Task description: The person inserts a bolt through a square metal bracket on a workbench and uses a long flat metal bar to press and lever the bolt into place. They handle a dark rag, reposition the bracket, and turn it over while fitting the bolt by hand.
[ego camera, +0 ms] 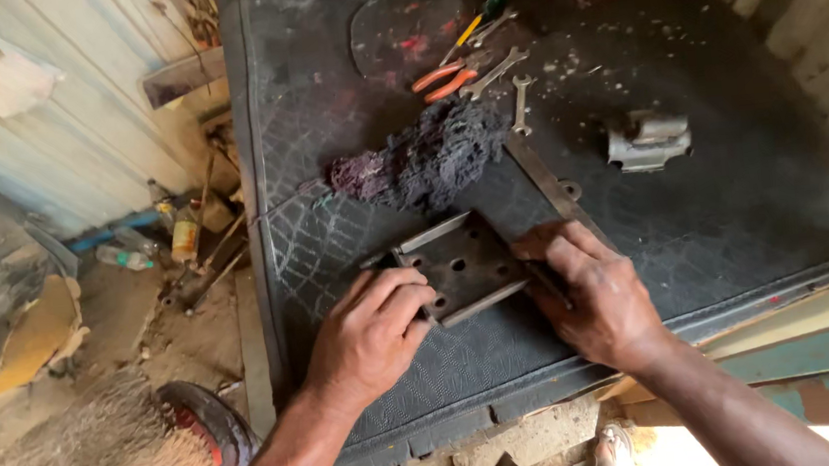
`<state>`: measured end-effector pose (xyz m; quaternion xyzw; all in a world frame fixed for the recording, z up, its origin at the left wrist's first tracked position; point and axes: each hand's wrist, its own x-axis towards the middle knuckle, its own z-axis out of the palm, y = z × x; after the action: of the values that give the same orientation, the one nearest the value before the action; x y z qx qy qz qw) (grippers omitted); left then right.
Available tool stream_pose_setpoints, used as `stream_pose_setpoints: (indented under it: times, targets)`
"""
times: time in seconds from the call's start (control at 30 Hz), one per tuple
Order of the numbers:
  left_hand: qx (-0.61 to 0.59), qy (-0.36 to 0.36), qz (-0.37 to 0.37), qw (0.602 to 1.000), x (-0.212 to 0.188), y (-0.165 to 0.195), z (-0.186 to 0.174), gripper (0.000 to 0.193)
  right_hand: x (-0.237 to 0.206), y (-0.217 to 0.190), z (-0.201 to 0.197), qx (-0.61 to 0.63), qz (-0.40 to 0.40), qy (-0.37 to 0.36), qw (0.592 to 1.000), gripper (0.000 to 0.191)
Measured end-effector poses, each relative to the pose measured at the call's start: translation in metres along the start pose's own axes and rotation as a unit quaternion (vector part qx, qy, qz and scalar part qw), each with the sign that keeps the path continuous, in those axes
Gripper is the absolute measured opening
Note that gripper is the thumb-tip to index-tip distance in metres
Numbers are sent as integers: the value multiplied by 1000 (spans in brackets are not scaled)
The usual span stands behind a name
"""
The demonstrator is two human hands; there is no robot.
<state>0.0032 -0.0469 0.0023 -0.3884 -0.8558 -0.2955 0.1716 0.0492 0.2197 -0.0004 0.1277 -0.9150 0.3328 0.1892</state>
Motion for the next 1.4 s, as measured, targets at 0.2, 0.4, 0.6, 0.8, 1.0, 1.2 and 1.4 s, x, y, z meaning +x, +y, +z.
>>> stream_pose_setpoints:
  times: [0.2, 0.4, 0.6, 0.8, 1.0, 1.2, 1.4]
  targets:
    - [-106, -186, -186, 959, -8, 1, -23, 40, -22, 16, -33, -60, -51, -117, 990, 66]
    - [-159, 0, -263, 952, -26, -4, -36, 68, -59, 33, -54, 252, 277, 49, 926, 50]
    - [-156, -3, -280, 947, -17, -8, -23, 94, -38, 16, -27, 168, 351, 14, 921, 43]
    - [-100, -51, -235, 966, -10, 6, -16, 112, -3, -10, -6, 58, 246, -31, 967, 40]
    - [-30, -62, -192, 979, -8, 11, -6, 129, -2, -15, -15, 49, 230, -59, 970, 55]
    - [-40, -97, -245, 964, 0, 9, -3, 129, 2, -20, -16, 12, 166, -61, 984, 62]
    - [-88, -49, -227, 969, 1, 4, -6, 108, 3, -27, -16, 29, 288, -106, 951, 63]
